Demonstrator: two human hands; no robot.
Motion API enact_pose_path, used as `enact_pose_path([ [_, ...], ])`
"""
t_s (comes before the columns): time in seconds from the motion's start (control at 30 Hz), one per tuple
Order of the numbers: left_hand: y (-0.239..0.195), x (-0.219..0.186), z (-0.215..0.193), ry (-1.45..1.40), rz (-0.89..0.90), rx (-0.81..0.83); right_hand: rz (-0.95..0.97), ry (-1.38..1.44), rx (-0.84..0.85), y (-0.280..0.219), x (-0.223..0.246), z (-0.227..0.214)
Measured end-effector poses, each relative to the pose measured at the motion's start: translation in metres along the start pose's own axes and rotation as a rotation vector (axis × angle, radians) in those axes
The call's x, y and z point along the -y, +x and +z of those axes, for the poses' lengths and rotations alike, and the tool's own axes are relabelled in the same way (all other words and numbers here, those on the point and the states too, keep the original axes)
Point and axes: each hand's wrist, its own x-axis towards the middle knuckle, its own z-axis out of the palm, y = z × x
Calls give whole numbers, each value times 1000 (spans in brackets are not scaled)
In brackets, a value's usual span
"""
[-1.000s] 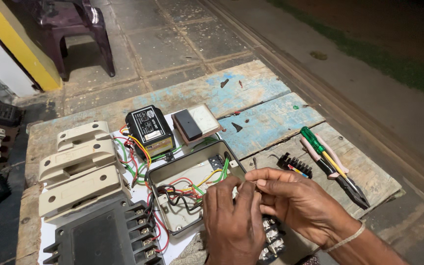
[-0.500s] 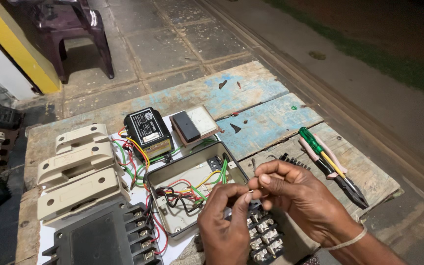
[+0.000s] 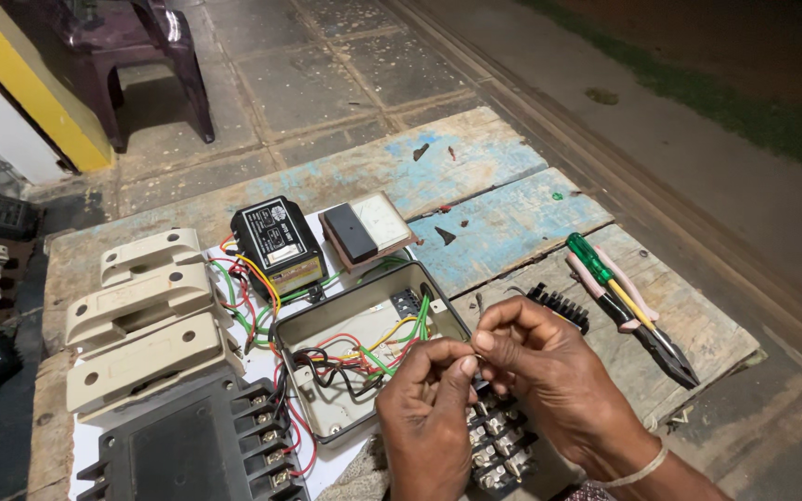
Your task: The person wires a terminal block inside a metal box by hand, wipes electrical components with a cloth, and handles various wires and circuit parts.
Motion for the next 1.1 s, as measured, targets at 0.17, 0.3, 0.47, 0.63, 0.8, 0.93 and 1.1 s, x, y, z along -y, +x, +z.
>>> enact_pose_path([
  [0.17, 0, -2, 3, -53, 21, 6, -52, -19, -53, -1, -8, 2],
  [0.3, -1, -5, 7, -51, 34, 15, -120, -4, -84, -4, -11, 3],
  [0.47, -4, -9, 12, -56, 29, 3, -149, -40, -101, -9, -9, 3],
  [0.63, -10, -16, 18, 7, 95, -26, -174, -42, -132, -14, -9, 6],
  [0.8, -20, -29, 23, 362, 317, -64, -220, -2, -155, -18, -12, 8],
  [0.93, -23, -29, 24, 468, 471, -75, -266, 12, -168, -20, -15, 9],
  [1.1, -26, -24, 24, 531, 565, -108, -275, 11, -177, -22, -17, 8],
])
